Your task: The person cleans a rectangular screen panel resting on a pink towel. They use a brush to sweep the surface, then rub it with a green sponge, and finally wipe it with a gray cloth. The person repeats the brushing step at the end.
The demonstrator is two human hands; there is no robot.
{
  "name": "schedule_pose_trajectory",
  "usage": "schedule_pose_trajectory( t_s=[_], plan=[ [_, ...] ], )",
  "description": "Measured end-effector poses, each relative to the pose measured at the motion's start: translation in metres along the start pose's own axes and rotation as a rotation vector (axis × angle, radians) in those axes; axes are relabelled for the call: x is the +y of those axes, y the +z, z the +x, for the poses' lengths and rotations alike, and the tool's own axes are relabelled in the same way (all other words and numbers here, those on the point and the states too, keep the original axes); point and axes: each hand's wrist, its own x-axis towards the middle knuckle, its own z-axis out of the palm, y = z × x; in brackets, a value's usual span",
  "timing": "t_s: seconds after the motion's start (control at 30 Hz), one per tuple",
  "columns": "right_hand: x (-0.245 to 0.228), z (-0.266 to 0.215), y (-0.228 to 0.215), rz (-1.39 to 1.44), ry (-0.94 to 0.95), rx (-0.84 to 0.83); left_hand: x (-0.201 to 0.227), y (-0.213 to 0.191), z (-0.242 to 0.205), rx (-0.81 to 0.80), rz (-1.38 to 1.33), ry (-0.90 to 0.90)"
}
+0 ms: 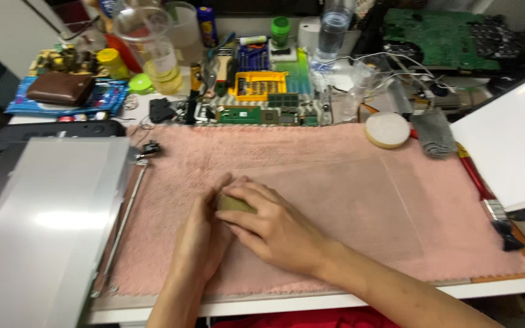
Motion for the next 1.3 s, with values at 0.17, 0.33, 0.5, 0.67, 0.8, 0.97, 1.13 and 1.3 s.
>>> schedule_pose_trajectory(
  t_s=[0.17, 0.33, 0.5, 0.67, 0.8, 0.97, 1.13, 1.3],
  plan=[
    [0.025, -0.066, -0.067, -0.108, 0.465, -0.128, -0.006, -0.007, 0.005, -0.139, 0.061, 0.094],
    [0.068, -0.155, -0.134, -0.283, 0.694, 0.003, -0.003, -0.002, 0.001, -0.087, 0.05, 0.078],
    [0.049, -0.133, -0.128, -0.372, 0.506, 0.165, -0.003, 0.006, 0.0, -0.041, 0.035, 0.08],
    [0.005, -0.057, -0.052, -0.076, 0.252, 0.059, -0.013, -0.014, 0.019, -0.15, -0.056, 0.039],
    [-0.031, -0.006, 0.003, 0.086, 0.027, 0.102, 0.002, 0.0, -0.01, -0.105, 0.118, -0.016],
    [-0.016, -0.028, 0.005, 0.0, -0.019, 0.071, -0.001, -0.008, 0.003, -0.148, 0.112, -0.052],
    [0.026, -0.125, -0.073, -0.136, 0.301, -0.02, 0.003, 0.014, -0.012, -0.076, 0.095, -0.047],
    [0.052, -0.188, -0.136, -0.268, 0.48, 0.11, 0.004, 0.01, -0.008, -0.064, 0.115, -0.015]
  ],
)
